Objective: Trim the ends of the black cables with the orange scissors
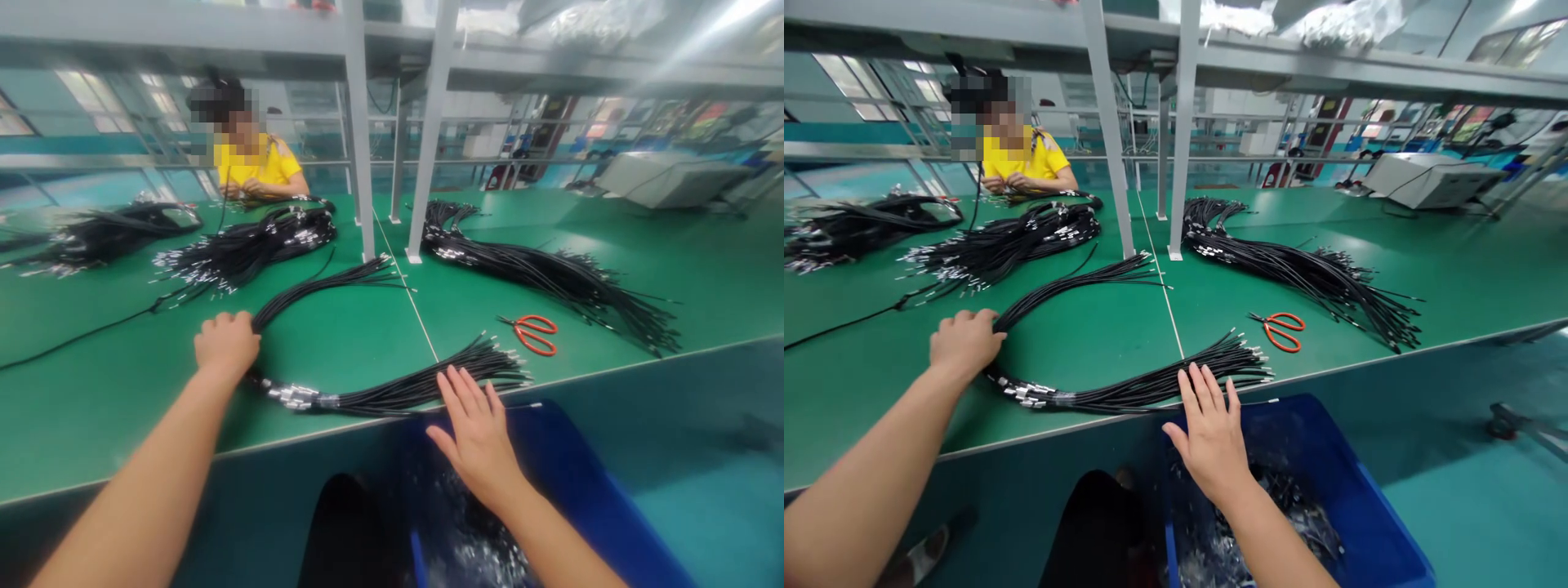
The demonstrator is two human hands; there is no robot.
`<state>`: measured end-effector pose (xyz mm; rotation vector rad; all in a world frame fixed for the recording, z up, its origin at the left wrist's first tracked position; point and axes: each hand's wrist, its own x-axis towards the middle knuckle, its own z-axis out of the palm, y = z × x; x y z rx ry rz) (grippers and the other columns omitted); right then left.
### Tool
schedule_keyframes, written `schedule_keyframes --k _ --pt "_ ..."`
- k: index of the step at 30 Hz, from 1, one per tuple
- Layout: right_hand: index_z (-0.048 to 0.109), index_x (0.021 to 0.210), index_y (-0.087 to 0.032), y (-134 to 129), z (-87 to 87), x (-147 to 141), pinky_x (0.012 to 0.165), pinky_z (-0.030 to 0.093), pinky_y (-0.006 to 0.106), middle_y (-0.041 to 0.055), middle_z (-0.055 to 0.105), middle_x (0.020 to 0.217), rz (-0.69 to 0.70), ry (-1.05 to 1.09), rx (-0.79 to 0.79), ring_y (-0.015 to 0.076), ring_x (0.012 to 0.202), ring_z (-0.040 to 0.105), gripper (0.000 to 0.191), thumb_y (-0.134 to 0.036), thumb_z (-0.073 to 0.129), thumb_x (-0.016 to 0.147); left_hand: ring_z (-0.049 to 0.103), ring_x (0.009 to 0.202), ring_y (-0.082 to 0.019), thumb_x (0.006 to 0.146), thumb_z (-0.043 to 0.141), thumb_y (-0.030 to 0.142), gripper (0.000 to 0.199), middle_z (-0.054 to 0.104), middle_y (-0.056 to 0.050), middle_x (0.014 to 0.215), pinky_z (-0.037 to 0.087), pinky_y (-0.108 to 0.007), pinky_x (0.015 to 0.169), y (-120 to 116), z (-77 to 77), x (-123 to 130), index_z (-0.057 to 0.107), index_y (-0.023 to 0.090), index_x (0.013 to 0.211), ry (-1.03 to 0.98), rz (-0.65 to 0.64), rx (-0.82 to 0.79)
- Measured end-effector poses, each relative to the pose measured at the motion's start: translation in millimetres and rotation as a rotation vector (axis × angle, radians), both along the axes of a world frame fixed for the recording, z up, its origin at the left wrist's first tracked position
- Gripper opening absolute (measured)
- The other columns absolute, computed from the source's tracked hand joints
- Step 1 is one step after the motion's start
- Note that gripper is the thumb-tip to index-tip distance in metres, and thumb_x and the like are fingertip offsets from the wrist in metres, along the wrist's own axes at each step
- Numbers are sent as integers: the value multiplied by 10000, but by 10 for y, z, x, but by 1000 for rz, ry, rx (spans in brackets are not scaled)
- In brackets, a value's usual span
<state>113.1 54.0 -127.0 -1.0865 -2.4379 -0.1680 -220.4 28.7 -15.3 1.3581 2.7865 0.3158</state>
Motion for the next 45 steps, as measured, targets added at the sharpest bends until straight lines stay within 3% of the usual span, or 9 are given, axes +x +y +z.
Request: schedule_keyframes --k 2,4,7,10,17,24,32,38,45 --pt "332 1394 -102 -20 17 -15 1047 168 529 179 469 1407 -1 -5 -22 326 1303 369 577 -352 465 891 260 1276 -465 904 321 225 377 521 -163 1261 238 -570 979 36 32 249 477 88 1219 15 -71 20" --pt "334 1397 -115 -33 34 -23 1054 170 524 170 473 1407 -1 -9 -40 319 1303 372 590 -346 488 877 446 1184 -341 902 384 333 370 580 -128 1198 329 -408 969 54 11 572 545 116 1154 -49 -250 -3" --pt "351 1394 -134 -29 63 -16 1057 170 540 170 455 1421 -24 -8 -64 327 1319 348 594 -363 499 866 627 854 -179 825 536 406 224 699 26 913 436 -226 716 51 -90 1000 652 260 950 -219 -553 -119" --pt "360 1394 -128 5 93 9 1057 158 576 184 411 1448 -46 -12 -97 351 1343 306 613 -380 515 857 636 752 -159 829 536 337 151 708 45 772 409 -217 620 48 -189 1190 656 261 777 -290 -629 -184" --pt "401 1377 -125 175 194 -20 1083 180 559 151 430 1438 -81 -9 -209 302 1348 324 567 -445 407 910 602 678 -251 846 423 275 221 663 -45 683 325 -288 552 121 -198 1177 586 226 705 -202 -476 -223" --pt "490 1324 -179 388 316 -115 1090 247 482 94 501 1393 -95 -26 -299 252 1317 391 593 -559 409 877 600 746 -174 857 402 285 226 632 21 720 414 -229 657 85 -264 1072 542 225 690 -274 -604 -169" --pt "449 1346 -73 360 297 -84 1061 203 585 215 398 1437 -291 -39 -313 343 1345 318 618 -487 422 887 593 767 -208 872 391 236 223 653 -45 819 377 -282 662 139 -294 1228 568 218 738 -176 -457 -142" --pt "472 1333 -112 370 276 40 1046 231 595 193 427 1424 -254 -65 -301 335 1326 357 573 -441 484 865 562 619 -197 812 437 252 196 592 0 609 338 -266 548 218 -272 1145 554 217 660 -284 -518 -201" --pt "436 1365 -201 168 213 79 1018 264 604 139 421 1438 -225 -25 -294 331 1318 372 570 -411 525 842 575 724 -163 809 441 324 219 630 28 721 418 -223 664 129 -192 979 575 209 680 -435 -709 -230"
